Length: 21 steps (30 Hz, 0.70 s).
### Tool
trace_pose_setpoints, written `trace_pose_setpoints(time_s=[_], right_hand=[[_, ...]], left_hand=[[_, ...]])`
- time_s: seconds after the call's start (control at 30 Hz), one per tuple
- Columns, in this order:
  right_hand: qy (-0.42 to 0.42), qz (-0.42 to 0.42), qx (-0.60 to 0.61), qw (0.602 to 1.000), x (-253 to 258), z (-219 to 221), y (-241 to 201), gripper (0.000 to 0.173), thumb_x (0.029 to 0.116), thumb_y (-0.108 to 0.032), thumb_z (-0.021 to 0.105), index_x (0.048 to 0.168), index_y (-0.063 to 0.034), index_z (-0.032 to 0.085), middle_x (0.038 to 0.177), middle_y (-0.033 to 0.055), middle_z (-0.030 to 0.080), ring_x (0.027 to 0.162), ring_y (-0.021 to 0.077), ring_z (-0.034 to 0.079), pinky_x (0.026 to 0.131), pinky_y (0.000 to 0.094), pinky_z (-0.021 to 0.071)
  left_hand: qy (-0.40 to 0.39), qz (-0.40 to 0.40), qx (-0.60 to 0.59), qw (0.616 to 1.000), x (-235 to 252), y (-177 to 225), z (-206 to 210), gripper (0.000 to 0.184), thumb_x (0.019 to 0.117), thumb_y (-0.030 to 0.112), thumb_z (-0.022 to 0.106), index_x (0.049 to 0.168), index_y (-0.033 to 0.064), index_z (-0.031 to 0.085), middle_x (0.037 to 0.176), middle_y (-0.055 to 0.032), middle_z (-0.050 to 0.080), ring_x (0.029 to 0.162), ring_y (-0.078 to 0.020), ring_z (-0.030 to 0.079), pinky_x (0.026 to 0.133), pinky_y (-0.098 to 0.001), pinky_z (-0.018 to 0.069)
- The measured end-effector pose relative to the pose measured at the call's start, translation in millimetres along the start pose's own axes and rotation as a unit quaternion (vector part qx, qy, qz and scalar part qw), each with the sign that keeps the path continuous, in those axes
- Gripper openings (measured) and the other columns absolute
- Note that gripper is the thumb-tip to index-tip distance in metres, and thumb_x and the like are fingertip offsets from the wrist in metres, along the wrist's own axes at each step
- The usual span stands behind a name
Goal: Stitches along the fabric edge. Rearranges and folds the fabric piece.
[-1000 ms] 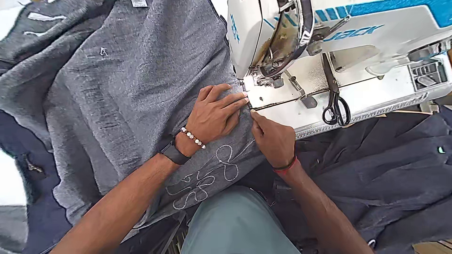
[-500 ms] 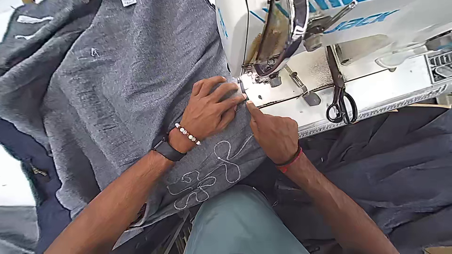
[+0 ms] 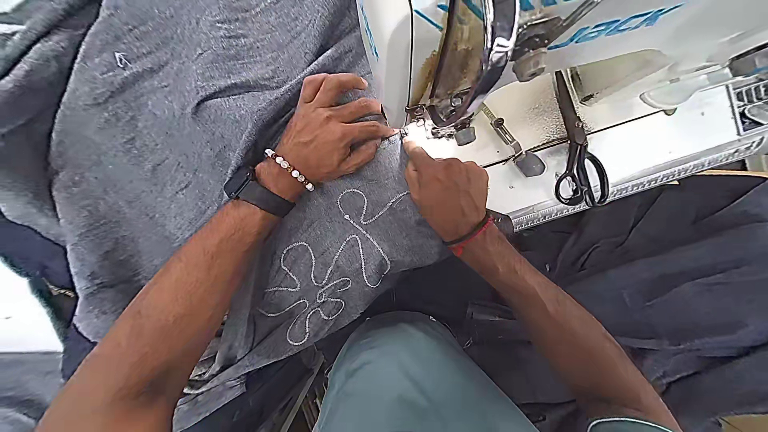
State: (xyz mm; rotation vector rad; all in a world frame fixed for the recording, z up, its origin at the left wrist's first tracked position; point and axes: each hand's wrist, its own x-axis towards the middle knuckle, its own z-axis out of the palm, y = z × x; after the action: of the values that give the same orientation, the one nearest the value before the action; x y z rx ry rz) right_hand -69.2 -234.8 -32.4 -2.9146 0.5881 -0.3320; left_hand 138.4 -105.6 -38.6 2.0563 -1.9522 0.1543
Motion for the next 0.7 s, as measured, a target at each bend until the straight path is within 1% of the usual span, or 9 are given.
trace_pose_setpoints(time_s=[0.13, 0.23, 0.33, 0.43, 0.5, 0.53, 0.6, 0.63, 0.7], right_hand=[[0.05, 0.024, 0.029, 0.998, -5.1, 10.8, -2.1, 0.034, 0.1022, -0.023, 0.051, 0.127, -0.0193, 0.074, 0.064, 0.0044, 0.063, 0.05, 0.0239, 0.059, 0.041, 0.0394, 0.0381], [0.026, 0.059, 0.113, 0.991, -18.2, 0.6, -0.2, 0.029, 0.1031, -0.026, 0.056, 0.127, -0.0123, 0.065, 0.077, 0.0069, 0.065, 0.057, 0.0237, 0.061, 0.043, 0.0404, 0.0438], [-0.027, 0.099, 0.187, 0.977, -25.5, -13.5, 7.0, 0.03, 0.1034, -0.028, 0.059, 0.126, -0.009, 0.056, 0.068, 0.007, 0.057, 0.05, 0.0244, 0.055, 0.041, 0.0411, 0.0421], [-0.056, 0.098, 0.214, 0.97, -23.6, -21.2, 8.4, 0.024, 0.105, -0.026, 0.056, 0.122, -0.0097, 0.062, 0.065, 0.0067, 0.057, 0.048, 0.0242, 0.054, 0.041, 0.0418, 0.041], [-0.055, 0.088, 0.198, 0.975, -24.3, -20.5, 6.3, 0.024, 0.1056, -0.024, 0.054, 0.122, -0.0103, 0.064, 0.066, 0.0078, 0.058, 0.048, 0.0249, 0.055, 0.04, 0.0422, 0.0421], [-0.043, 0.076, 0.176, 0.981, -24.2, -17.7, 4.1, 0.025, 0.1055, -0.023, 0.053, 0.123, -0.0096, 0.065, 0.066, 0.009, 0.06, 0.05, 0.0266, 0.058, 0.042, 0.0436, 0.0434], [-0.017, 0.056, 0.106, 0.993, -28.8, -8.0, -3.6, 0.03, 0.1065, -0.023, 0.047, 0.125, -0.0085, 0.065, 0.064, 0.01, 0.061, 0.052, 0.0289, 0.061, 0.042, 0.0444, 0.0442], [0.004, 0.052, 0.077, 0.996, -29.4, -3.0, -7.4, 0.033, 0.1073, -0.023, 0.045, 0.127, -0.0086, 0.067, 0.063, 0.0093, 0.061, 0.051, 0.0286, 0.061, 0.041, 0.0437, 0.0434], [0.02, 0.049, 0.047, 0.997, -29.7, -0.2, -10.3, 0.035, 0.1065, -0.023, 0.046, 0.131, -0.0101, 0.068, 0.062, 0.0083, 0.061, 0.05, 0.0277, 0.06, 0.041, 0.0424, 0.0416]], left_hand=[[-0.066, -0.142, 0.096, 0.983, -11.8, 73.1, -29.7, 0.032, 0.106, 0.024, 0.047, 0.128, 0.0171, 0.069, 0.142, -0.0103, 0.061, 0.138, -0.0407, 0.047, 0.114, -0.0616, 0.0305], [-0.117, -0.332, 0.072, 0.933, -50.5, 142.8, -28.2, 0.065, 0.1032, 0.052, 0.036, 0.155, 0.0135, 0.046, 0.166, -0.0129, 0.035, 0.153, -0.0424, 0.027, 0.12, -0.0686, 0.0189], [-0.109, -0.346, 0.024, 0.932, -93.2, 119.7, -8.8, 0.077, 0.1025, 0.068, 0.025, 0.165, 0.0233, 0.028, 0.173, 0.0005, 0.018, 0.16, -0.0366, 0.009, 0.121, -0.0738, 0.0048], [-0.154, -0.271, 0.019, 0.95, -98.8, 62.2, -26.3, 0.074, 0.1031, 0.069, 0.024, 0.165, 0.0282, 0.025, 0.173, 0.0059, 0.018, 0.16, -0.0349, 0.01, 0.121, -0.0697, 0.015], [-0.184, -0.254, 0.025, 0.949, -79.6, 49.1, -41.2, 0.066, 0.1065, 0.061, 0.03, 0.164, 0.0277, 0.03, 0.172, 0.0054, 0.021, 0.159, -0.0368, 0.015, 0.119, -0.069, 0.0236], [-0.167, -0.242, 0.023, 0.956, -64.7, 52.4, -46.4, 0.057, 0.1078, 0.049, 0.041, 0.158, 0.0214, 0.042, 0.168, -0.0005, 0.032, 0.155, -0.0399, 0.023, 0.116, -0.0683, 0.0286], [-0.081, -0.224, -0.031, 0.971, -38.2, 76.9, -44.0, 0.034, 0.1008, 0.019, 0.057, 0.132, 0.0085, 0.065, 0.151, -0.0106, 0.054, 0.146, -0.0389, 0.04, 0.115, -0.0599, 0.0345], [-0.048, -0.21, -0.064, 0.975, -28.8, 88.5, -36.9, 0.032, 0.0995, 0.014, 0.053, 0.128, 0.007, 0.067, 0.147, -0.009, 0.058, 0.143, -0.0334, 0.045, 0.117, -0.0522, 0.0369], [-0.02, -0.185, -0.096, 0.978, -18.1, 91.9, -10.0, 0.037, 0.1038, 0.026, 0.045, 0.129, 0.0098, 0.066, 0.146, -0.0023, 0.06, 0.141, -0.0244, 0.049, 0.117, -0.0425, 0.0389]])
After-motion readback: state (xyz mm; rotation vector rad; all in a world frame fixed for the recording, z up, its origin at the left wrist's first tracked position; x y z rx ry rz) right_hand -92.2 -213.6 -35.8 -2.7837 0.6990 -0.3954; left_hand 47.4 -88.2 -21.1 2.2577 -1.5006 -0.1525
